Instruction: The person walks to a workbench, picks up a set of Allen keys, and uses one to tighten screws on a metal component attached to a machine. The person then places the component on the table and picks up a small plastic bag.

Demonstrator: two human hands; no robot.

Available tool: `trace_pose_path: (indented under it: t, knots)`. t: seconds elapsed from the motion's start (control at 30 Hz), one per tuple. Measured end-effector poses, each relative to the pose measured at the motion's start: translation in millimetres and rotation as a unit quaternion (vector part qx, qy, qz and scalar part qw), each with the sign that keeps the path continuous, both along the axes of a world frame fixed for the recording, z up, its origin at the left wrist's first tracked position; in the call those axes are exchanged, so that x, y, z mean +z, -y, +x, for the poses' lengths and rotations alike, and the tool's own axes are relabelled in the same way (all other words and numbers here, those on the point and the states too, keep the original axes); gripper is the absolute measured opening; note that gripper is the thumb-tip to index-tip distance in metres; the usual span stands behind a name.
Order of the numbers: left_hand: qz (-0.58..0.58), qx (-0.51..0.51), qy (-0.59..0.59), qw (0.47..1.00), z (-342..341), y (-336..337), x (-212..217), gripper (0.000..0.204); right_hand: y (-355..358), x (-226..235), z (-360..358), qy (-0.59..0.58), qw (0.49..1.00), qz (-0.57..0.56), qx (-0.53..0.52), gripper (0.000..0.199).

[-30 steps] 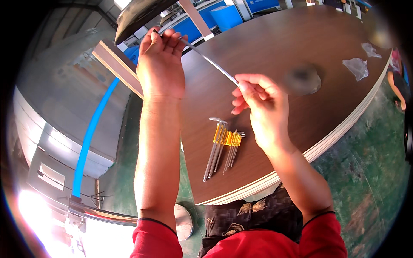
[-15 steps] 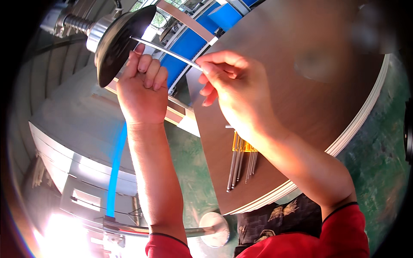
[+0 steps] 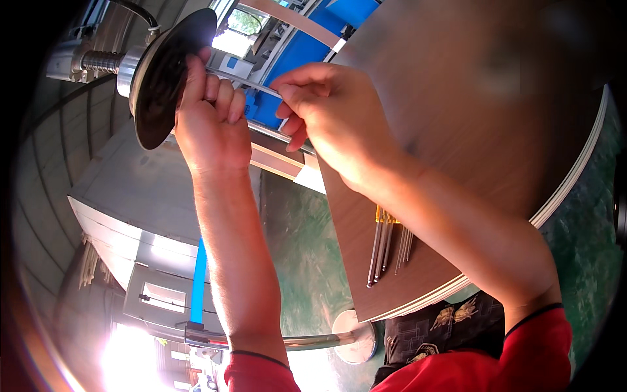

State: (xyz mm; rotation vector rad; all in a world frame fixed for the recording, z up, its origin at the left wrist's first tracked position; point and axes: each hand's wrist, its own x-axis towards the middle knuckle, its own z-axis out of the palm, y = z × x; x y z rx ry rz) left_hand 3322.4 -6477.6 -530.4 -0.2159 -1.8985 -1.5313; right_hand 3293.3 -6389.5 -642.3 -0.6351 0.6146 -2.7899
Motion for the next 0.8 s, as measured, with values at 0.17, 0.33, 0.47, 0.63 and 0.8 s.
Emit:
trace_pose_path:
  t: [0.17, 0.33, 0.47, 0.63, 0.8]
  knots:
    - [-0.012, 0.016, -0.016, 1.000, 1, -7, -1, 0.023, -5, 0, -1, -0.006, 0.999, -0.009, 0.049, 0.017]
    - [-0.017, 0.003, -0.001, 1.000, 0, -4, 4, 0.026, -7, 1, -1, -0.028, 0.999, -0.010, 0.012, 0.013]
    - [0.000, -0.001, -0.008, 1.000, -4, -6, 4, 0.026, 10, -3, -16, -0.215, 0.815, 0.065, -0.534, 0.012]
    - [0.016, 0.021, -0.003, 1.000, -8, -7, 5, 0.029, 3, -14, -10, -0.325, 0.746, 0.178, -0.553, 0.030]
    - [0.010, -0.004, 0.004, 1.000, 0, -1, 12, 0.020, -17, -14, -7, -0.091, 0.994, -0.014, -0.062, 0.045]
